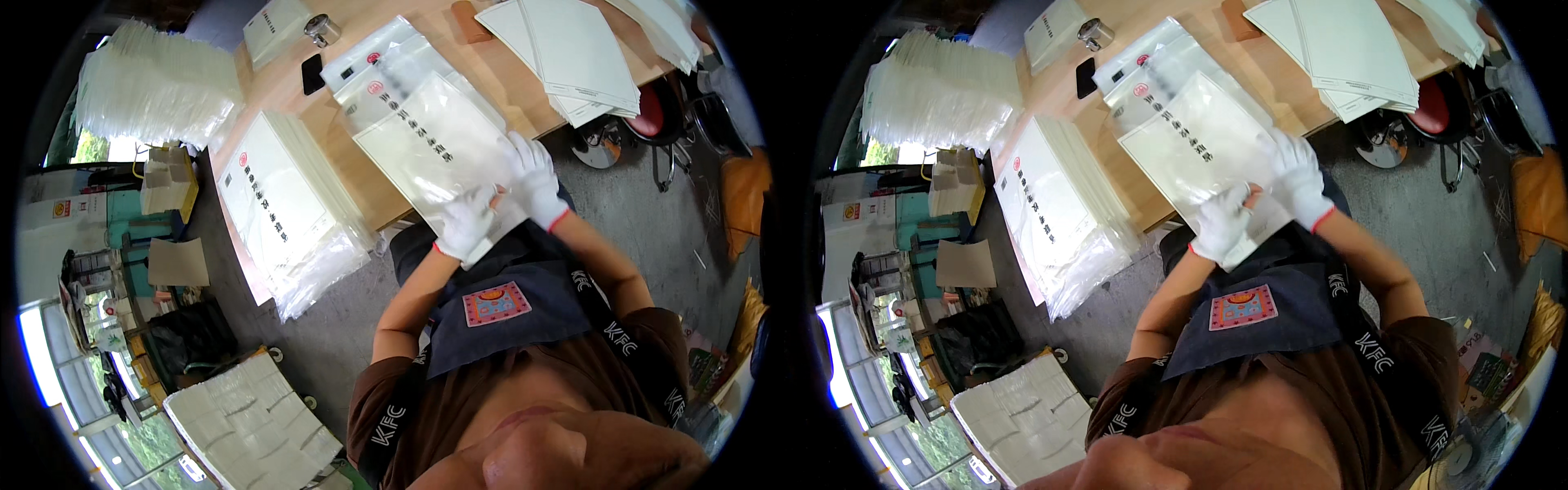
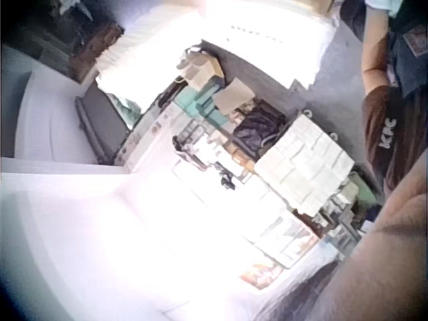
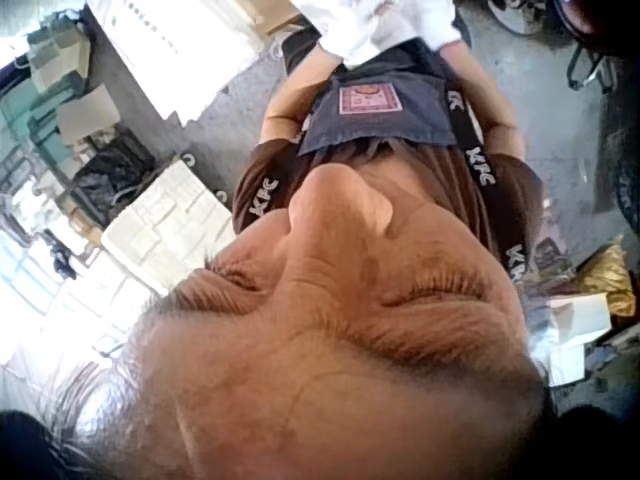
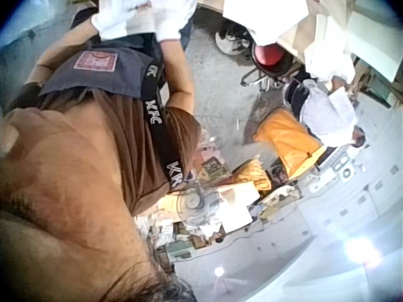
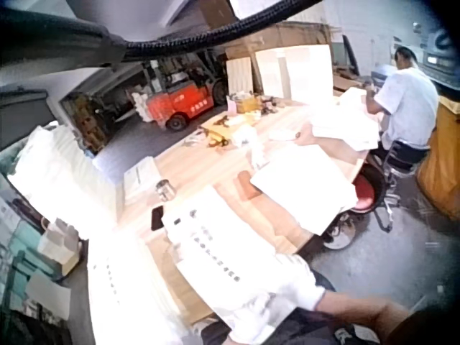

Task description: The person repeatedly picks up stacks of white paper documents, places them into clear plastic bags, and sets the filled bags aside on the table. The process is repeated continuously with new stacks of paper and fresh bags.

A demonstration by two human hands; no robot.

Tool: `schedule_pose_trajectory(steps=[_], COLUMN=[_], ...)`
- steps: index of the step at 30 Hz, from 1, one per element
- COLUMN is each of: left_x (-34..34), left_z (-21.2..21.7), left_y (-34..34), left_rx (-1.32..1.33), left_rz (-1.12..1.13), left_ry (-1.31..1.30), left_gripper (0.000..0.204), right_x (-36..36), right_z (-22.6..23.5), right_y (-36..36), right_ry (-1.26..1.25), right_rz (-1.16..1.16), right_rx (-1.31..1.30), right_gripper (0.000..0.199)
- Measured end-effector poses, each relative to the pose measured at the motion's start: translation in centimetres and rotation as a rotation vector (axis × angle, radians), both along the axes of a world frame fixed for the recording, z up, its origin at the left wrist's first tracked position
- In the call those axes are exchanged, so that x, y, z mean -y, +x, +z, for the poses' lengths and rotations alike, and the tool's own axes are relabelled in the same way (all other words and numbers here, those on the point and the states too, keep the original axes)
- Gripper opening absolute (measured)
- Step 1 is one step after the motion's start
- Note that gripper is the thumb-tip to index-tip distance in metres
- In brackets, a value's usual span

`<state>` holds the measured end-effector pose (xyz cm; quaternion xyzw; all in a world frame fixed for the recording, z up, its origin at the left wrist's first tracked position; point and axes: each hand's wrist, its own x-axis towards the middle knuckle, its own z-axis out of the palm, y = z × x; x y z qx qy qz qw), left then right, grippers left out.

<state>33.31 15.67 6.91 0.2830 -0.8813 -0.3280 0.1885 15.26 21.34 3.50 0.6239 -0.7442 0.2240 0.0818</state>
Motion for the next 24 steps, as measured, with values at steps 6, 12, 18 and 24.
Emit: schedule_pose_trajectory(steps=[6, 12, 18, 24], left_x=[0.5, -6.4, -10.5, -4.3], left_z=[-5.1, -1.8, -1.5, -0.9], left_y=[9.6, 13.3, 14.5, 9.8], left_rx=[0.114, -0.064, 0.002, -0.026], left_rz=[0.425, 0.310, 0.151, 0.387], left_ry=[-0.312, -0.291, 0.033, -0.314], left_gripper=[0.022, 0.019, 0.014, 0.018], right_x=[-0.4, -8.4, -12.6, -5.1], right_z=[-0.6, 1.9, 1.3, 0.7], right_y=[-1.4, -0.4, 0.3, -1.5], right_ry=[0.399, 0.729, 0.890, 0.409], right_rz=[-0.001, 0.157, 0.388, 0.284], right_rx=[0.257, 0.223, 0.330, 0.260], right_gripper=[0.033, 0.025, 0.027, 0.026])
